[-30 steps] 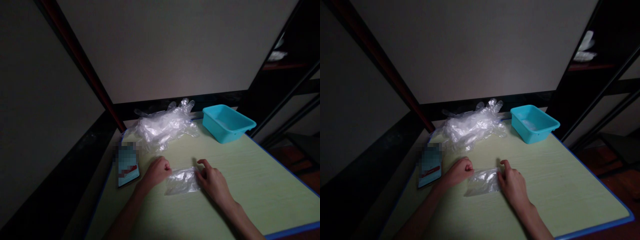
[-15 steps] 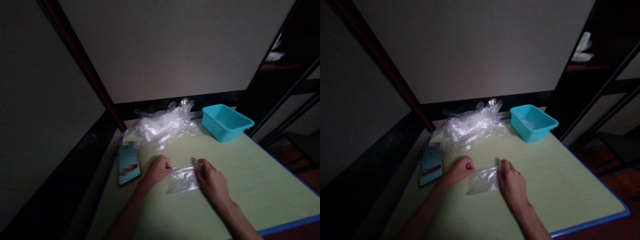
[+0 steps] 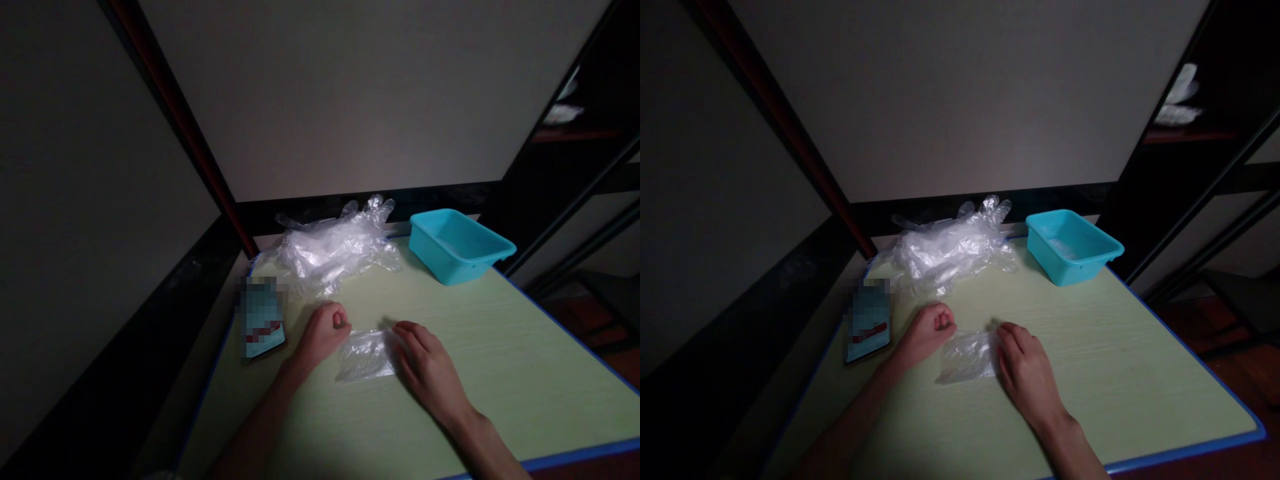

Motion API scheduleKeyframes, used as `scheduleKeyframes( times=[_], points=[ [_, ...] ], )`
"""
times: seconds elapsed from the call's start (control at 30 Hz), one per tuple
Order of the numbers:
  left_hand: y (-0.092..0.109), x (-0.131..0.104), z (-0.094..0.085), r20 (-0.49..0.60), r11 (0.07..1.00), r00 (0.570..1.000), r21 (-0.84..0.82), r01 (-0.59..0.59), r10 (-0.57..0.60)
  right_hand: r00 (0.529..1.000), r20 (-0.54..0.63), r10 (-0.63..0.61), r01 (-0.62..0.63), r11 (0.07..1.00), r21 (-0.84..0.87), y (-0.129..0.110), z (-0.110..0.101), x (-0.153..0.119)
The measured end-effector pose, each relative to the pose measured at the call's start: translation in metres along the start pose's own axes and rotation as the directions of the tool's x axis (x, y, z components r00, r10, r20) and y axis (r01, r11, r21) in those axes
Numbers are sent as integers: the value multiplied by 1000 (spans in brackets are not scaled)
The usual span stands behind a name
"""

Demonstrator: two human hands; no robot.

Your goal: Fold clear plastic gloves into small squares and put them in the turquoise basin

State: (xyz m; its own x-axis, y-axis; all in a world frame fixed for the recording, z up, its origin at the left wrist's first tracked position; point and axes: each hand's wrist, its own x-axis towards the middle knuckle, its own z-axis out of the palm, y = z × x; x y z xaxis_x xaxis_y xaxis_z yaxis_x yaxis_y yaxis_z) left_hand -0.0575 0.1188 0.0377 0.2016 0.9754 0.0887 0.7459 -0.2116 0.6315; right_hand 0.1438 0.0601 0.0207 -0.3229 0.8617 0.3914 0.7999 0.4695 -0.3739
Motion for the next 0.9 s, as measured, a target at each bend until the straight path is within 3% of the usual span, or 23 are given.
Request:
scheduleKeyframes(
  times=[0.1,0.17,0.3,0.5,0.9],
  points=[
    [20,-10,7,-85,998,995,7,-60,60,998,22,-60,61,996,-57,2,3,0],
    [32,-21,14,-78,977,975,54,-206,210,994,40,-99,103,989,-110,3,5,-1],
    [45,-42,29,63,910,936,223,-351,345,983,123,-135,163,954,-251,1,7,-4],
    [46,-52,38,189,822,904,376,-427,383,969,194,-155,215,915,-341,2,9,-12],
    [36,-53,45,184,759,904,494,-424,385,964,234,-128,205,917,-342,5,14,-11]
  ],
)
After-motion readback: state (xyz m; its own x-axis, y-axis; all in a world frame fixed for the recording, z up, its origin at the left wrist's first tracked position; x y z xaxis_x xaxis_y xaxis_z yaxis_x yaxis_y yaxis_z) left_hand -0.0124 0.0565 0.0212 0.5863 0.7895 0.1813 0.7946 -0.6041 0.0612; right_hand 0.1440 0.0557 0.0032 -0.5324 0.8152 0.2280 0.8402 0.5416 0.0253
